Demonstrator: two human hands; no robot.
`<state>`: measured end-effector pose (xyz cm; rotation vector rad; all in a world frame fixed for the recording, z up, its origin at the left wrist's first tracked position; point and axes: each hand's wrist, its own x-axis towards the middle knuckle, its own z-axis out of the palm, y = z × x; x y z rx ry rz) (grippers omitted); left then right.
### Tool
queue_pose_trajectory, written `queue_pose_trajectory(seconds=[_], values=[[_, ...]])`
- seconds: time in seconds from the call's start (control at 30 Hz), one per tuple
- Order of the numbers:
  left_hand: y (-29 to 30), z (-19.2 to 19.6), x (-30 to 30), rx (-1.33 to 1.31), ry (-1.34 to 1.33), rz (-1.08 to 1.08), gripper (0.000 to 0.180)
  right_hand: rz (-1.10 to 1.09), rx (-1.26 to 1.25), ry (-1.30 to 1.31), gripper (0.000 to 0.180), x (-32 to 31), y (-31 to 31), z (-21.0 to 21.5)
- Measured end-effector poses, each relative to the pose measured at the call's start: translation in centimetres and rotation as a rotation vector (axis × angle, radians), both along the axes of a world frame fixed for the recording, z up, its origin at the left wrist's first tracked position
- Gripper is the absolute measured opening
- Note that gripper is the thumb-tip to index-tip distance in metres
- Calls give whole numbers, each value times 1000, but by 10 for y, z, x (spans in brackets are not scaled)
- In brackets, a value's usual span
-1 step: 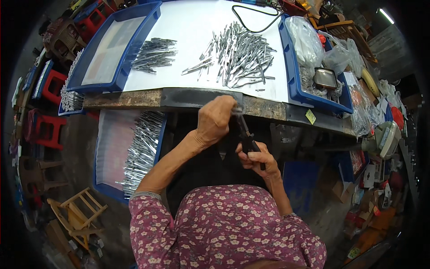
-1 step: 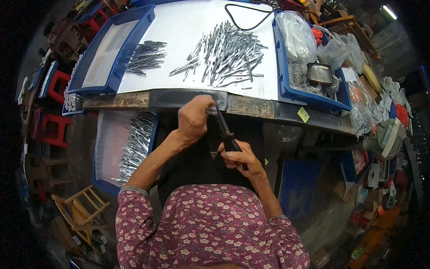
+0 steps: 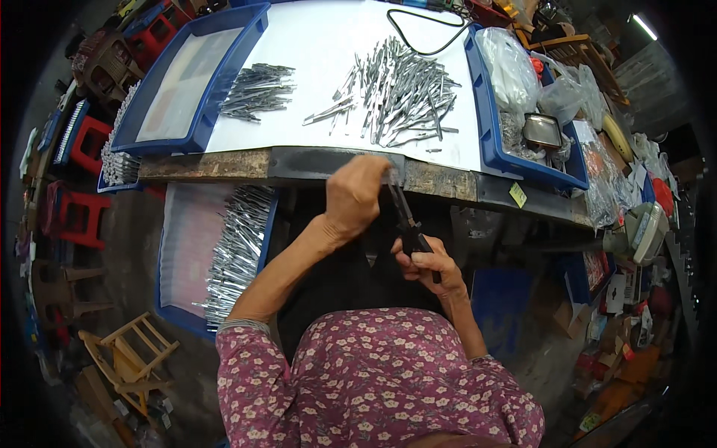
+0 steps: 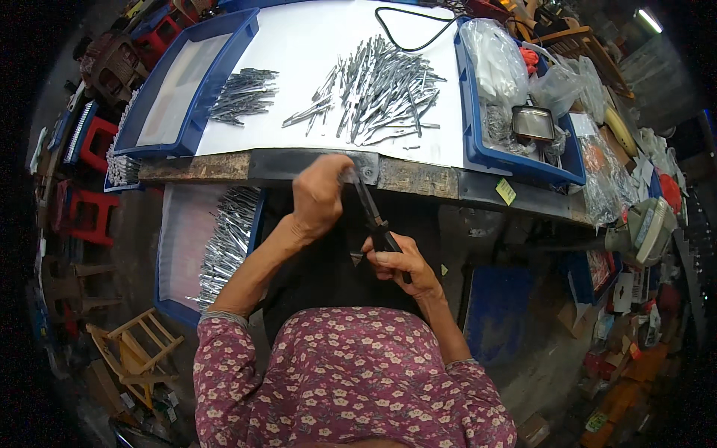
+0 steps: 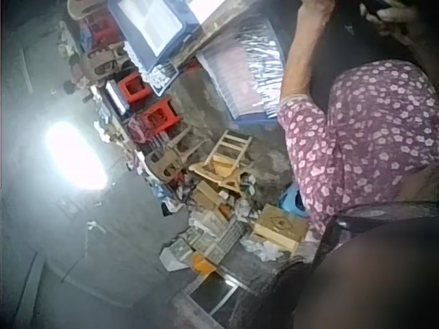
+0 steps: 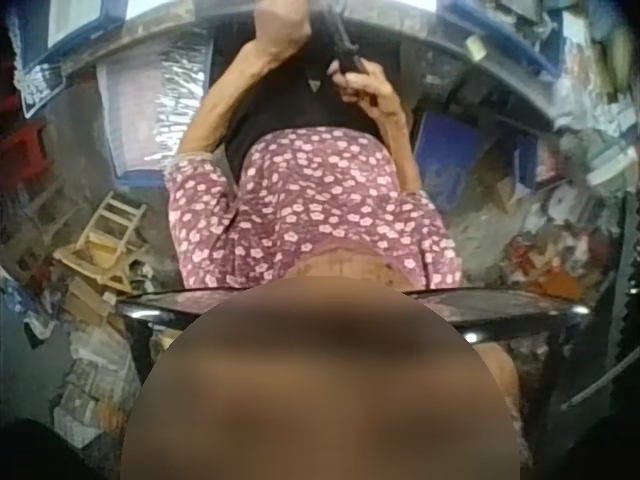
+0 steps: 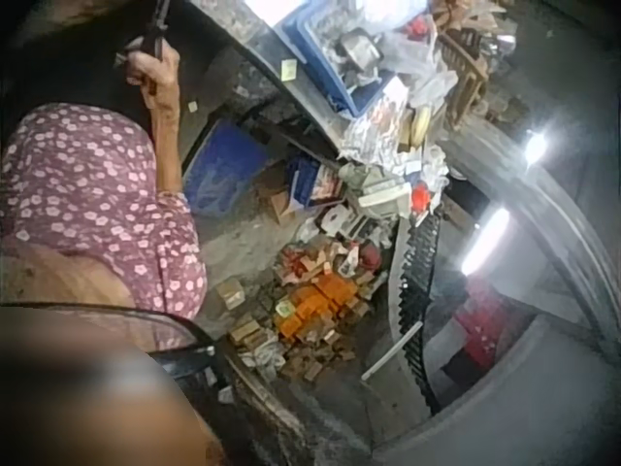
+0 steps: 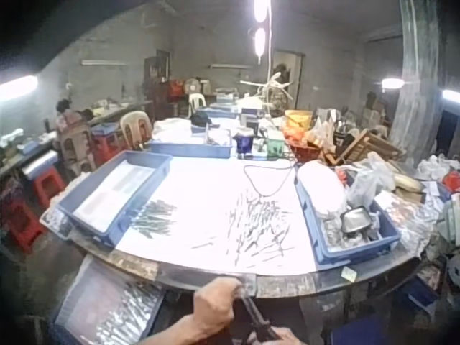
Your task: Trimming and processing small metal components using wire cutters at a manufacturing workbench.
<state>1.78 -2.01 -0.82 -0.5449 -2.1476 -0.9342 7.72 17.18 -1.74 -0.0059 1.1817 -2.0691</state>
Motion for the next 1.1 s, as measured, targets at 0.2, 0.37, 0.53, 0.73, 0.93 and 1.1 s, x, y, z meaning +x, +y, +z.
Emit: queue_pose_trajectory(seconds=[0.2,0.37,0.53,0.73,0.93,1.1], values=[[-42,17,-53,252,-459,224,11,73,98,95,38,1,2,-13],[-73,-9,-105,21,-437,385,19,115,158,132,35,3,-3,-17],[-69,-20,-126,-220,-536,420,19,152,253,239,35,4,-5,-26],[-64,-21,-122,-300,-451,406,10,177,298,220,36,5,-5,-33],[-66,-16,-112,-354,-463,355,5,195,380,265,37,5,-6,-24],[-71,-20,-106,-266,-369,394,7,105,377,408,35,3,-5,-20]])
